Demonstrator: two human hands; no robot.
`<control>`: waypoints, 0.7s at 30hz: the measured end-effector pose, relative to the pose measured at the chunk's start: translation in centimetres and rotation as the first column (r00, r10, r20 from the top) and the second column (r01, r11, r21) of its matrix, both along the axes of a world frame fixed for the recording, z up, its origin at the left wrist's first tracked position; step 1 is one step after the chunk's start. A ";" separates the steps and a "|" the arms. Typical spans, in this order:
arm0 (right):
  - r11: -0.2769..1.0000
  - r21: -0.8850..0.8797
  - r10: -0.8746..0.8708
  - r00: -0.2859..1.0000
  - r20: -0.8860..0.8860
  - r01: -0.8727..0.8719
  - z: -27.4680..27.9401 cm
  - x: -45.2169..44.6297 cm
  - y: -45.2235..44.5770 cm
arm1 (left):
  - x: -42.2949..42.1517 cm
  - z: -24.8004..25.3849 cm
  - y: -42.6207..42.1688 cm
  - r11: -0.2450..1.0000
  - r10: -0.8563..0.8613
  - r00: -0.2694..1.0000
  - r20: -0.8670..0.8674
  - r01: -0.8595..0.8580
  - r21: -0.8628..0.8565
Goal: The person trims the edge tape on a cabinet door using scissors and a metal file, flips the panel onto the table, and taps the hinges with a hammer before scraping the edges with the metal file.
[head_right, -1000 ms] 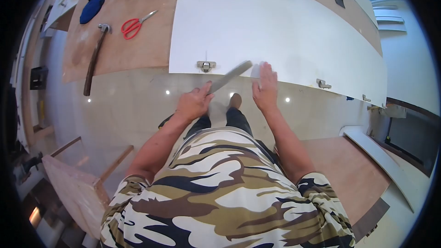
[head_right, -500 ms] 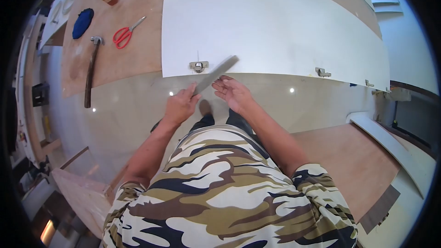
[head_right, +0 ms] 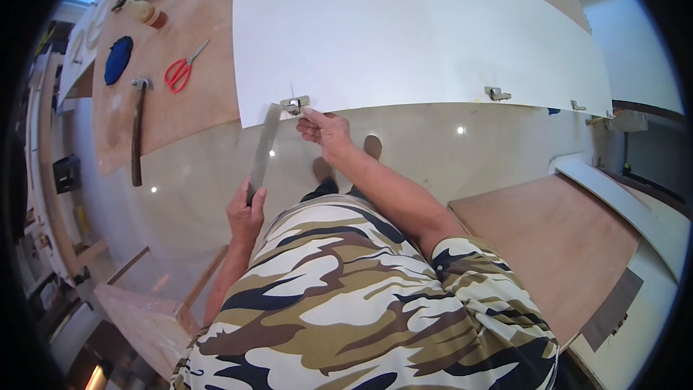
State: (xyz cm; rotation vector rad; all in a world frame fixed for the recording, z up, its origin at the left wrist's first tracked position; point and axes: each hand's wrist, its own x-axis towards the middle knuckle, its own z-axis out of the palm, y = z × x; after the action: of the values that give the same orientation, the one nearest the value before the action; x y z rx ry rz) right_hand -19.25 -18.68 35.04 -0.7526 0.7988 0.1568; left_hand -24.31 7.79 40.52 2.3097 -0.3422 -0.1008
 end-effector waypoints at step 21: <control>0.791 -0.570 0.189 0.975 -0.118 -0.222 5.1 -3.4 -6.3 | -0.7 -0.7 -2.1 0.986 -0.166 0.985 0.049 0.166 0.010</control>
State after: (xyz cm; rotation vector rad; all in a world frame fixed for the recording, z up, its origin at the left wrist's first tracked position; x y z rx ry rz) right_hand -22.70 -25.00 40.09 -1.4295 0.8222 0.1282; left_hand -24.98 5.66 39.82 2.2894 -0.5607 -0.1273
